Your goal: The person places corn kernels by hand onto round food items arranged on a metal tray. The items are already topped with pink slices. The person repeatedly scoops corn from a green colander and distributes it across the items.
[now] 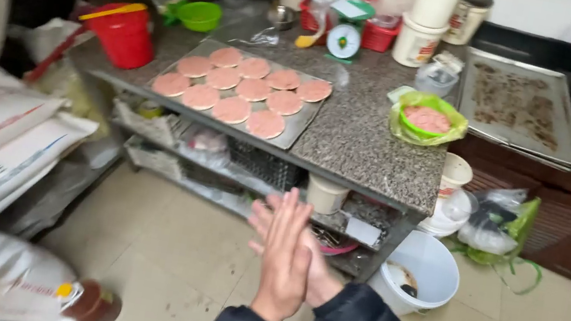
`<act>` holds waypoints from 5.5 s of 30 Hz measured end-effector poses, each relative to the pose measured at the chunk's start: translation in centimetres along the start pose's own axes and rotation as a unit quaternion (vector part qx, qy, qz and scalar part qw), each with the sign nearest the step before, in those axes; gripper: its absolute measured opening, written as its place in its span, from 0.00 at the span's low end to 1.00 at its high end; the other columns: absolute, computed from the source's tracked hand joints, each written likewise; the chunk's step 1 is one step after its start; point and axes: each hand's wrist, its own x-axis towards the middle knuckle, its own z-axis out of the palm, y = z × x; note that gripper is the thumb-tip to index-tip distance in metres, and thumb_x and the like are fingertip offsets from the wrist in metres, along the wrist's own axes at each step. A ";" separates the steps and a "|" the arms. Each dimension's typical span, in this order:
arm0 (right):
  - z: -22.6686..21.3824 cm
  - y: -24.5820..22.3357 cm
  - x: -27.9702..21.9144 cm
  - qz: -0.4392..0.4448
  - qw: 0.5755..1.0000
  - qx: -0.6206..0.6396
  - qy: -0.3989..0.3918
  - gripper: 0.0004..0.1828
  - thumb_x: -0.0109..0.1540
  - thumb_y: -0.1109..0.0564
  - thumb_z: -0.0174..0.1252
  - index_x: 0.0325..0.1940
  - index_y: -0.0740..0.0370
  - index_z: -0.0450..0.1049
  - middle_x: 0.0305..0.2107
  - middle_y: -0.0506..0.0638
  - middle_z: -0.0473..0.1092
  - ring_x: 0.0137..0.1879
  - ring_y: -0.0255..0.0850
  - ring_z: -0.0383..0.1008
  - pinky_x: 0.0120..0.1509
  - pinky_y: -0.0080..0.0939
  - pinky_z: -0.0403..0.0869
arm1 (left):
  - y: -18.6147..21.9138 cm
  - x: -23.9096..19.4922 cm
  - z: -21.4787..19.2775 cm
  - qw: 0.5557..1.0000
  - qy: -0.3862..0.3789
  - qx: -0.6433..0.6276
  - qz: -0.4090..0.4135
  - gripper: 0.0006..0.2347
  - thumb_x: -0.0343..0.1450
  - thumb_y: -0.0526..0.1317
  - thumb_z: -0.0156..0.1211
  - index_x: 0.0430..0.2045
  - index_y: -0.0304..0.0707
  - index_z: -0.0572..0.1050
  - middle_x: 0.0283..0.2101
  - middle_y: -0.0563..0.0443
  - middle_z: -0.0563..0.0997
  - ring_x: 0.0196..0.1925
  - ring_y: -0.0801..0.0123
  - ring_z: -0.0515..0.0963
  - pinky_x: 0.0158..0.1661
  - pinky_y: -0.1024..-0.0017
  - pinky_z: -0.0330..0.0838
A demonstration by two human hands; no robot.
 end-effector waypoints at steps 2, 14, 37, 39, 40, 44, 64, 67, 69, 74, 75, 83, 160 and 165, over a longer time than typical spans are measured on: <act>2.0 -5.4 0.3 -0.042 0.996 0.003 0.074 0.51 0.70 0.20 0.35 0.92 0.43 0.46 0.89 0.48 0.48 0.91 0.48 0.49 0.88 0.63 0.51 | -5.7 1.4 1.2 0.995 -0.067 -0.006 -0.067 0.32 0.87 0.61 0.28 0.81 0.38 0.59 0.88 0.37 0.52 0.91 0.45 0.47 0.84 0.47 0.39; -11.0 -15.0 17.5 -0.240 0.869 -0.403 0.153 0.42 0.79 0.31 0.30 0.89 0.60 0.56 0.87 0.61 0.48 0.92 0.60 0.38 0.92 0.61 0.44 | -18.5 20.4 8.1 0.824 -0.082 -0.322 -0.459 0.32 0.86 0.58 0.42 0.85 0.39 0.56 0.87 0.32 0.53 0.86 0.37 0.57 0.77 0.38 0.61; -25.1 -21.2 59.8 -0.259 0.831 -0.387 0.303 0.30 0.77 0.59 0.57 0.82 0.70 0.60 0.66 0.67 0.74 0.67 0.53 0.81 0.71 0.52 0.81 | -72.4 56.7 -23.5 0.892 0.154 -0.056 -0.421 0.17 0.83 0.44 0.57 0.63 0.34 0.78 0.43 0.39 0.91 0.43 0.55 0.94 0.45 0.56 0.90; -26.9 -21.1 61.9 -0.274 0.796 -0.400 0.362 0.22 0.75 0.56 0.58 0.72 0.67 0.70 0.56 0.62 0.78 0.62 0.48 0.82 0.66 0.48 0.83 | -81.4 59.5 -23.8 0.853 0.208 -0.095 -0.468 0.07 0.82 0.42 0.58 0.45 0.40 0.81 0.35 0.42 0.91 0.30 0.62 0.88 0.31 0.68 0.81; -26.2 -21.0 62.6 -0.270 0.791 -0.400 0.376 0.22 0.75 0.56 0.58 0.72 0.67 0.70 0.56 0.62 0.78 0.62 0.48 0.82 0.66 0.48 0.83 | -83.0 61.0 -24.2 0.852 0.195 -0.098 -0.476 0.07 0.82 0.42 0.58 0.45 0.40 0.81 0.35 0.42 0.91 0.30 0.62 0.88 0.31 0.68 0.81; -25.5 -21.4 66.6 -0.221 0.777 -0.391 0.441 0.23 0.76 0.62 0.55 0.76 0.69 0.69 0.56 0.64 0.78 0.52 0.52 0.84 0.61 0.49 0.81 | -96.6 67.0 -25.4 0.827 0.168 0.003 -0.536 0.11 0.82 0.46 0.60 0.36 0.40 0.80 0.28 0.47 0.86 0.21 0.64 0.82 0.21 0.66 0.72; -26.9 -17.3 64.8 -0.181 0.692 -0.373 0.591 0.22 0.77 0.55 0.53 0.75 0.66 0.70 0.57 0.65 0.80 0.49 0.56 0.86 0.53 0.50 0.81 | -112.2 71.9 -23.9 0.795 0.217 0.011 -0.566 0.12 0.85 0.37 0.50 0.58 0.25 0.75 0.32 0.35 0.84 0.17 0.63 0.81 0.19 0.60 0.65; -26.5 -17.4 63.0 -0.169 0.683 -0.362 0.612 0.23 0.76 0.53 0.54 0.73 0.67 0.73 0.56 0.63 0.82 0.52 0.52 0.85 0.57 0.47 0.79 | -108.4 72.8 -23.6 0.849 0.259 0.052 -0.458 0.16 0.83 0.45 0.55 0.50 0.24 0.80 0.33 0.37 0.89 0.20 0.60 0.90 0.19 0.62 0.87; -27.1 -17.6 60.7 -0.164 0.688 -0.357 0.611 0.20 0.76 0.55 0.55 0.72 0.64 0.74 0.56 0.61 0.83 0.51 0.49 0.85 0.55 0.45 0.79 | -105.5 74.1 -22.5 0.883 0.249 0.059 -0.393 0.17 0.81 0.39 0.53 0.61 0.25 0.74 0.42 0.34 0.91 0.17 0.62 0.89 0.19 0.62 0.87; -29.0 -18.0 55.1 -0.174 0.679 -0.355 0.619 0.18 0.74 0.51 0.59 0.66 0.59 0.81 0.50 0.54 0.87 0.51 0.42 0.87 0.55 0.44 0.84 | -91.0 73.1 -15.7 0.951 0.138 -0.038 -0.273 0.16 0.79 0.30 0.51 0.62 0.26 0.73 0.45 0.29 0.85 0.29 0.54 0.90 0.25 0.60 0.88; -30.0 -18.1 53.7 -0.177 0.685 -0.362 0.607 0.18 0.73 0.49 0.60 0.65 0.57 0.84 0.49 0.52 0.88 0.50 0.39 0.87 0.54 0.41 0.83 | -86.6 72.9 -13.9 0.960 0.078 -0.051 -0.263 0.16 0.79 0.27 0.47 0.63 0.24 0.72 0.34 0.26 0.83 0.22 0.52 0.85 0.24 0.57 0.87; -30.9 -23.3 39.9 -0.264 0.696 -0.311 0.591 0.21 0.74 0.48 0.59 0.65 0.63 0.82 0.44 0.54 0.86 0.41 0.38 0.82 0.42 0.38 0.78 | -76.0 51.4 8.3 0.933 -0.204 0.014 -0.295 0.04 0.78 0.41 0.61 0.38 0.43 0.76 0.23 0.45 0.81 0.23 0.62 0.80 0.25 0.60 0.70; -35.9 -23.5 40.2 0.029 0.789 -0.184 0.586 0.26 0.83 0.40 0.48 0.37 0.57 0.68 0.22 0.40 0.51 0.19 0.29 0.49 0.19 0.30 0.47 | -57.6 42.1 9.8 0.846 -0.461 0.052 -0.263 0.24 0.83 0.55 0.53 0.68 0.36 0.77 0.37 0.40 0.90 0.45 0.46 0.92 0.47 0.47 0.84; -26.7 -20.1 56.0 0.067 0.872 -0.010 0.484 0.22 0.80 0.41 0.53 0.35 0.50 0.66 0.22 0.32 0.58 0.26 0.26 0.70 0.24 0.21 0.55 | -59.7 47.3 2.3 0.918 -0.389 0.062 -0.041 0.16 0.83 0.47 0.58 0.62 0.38 0.79 0.45 0.42 0.86 0.50 0.45 0.88 0.50 0.50 0.83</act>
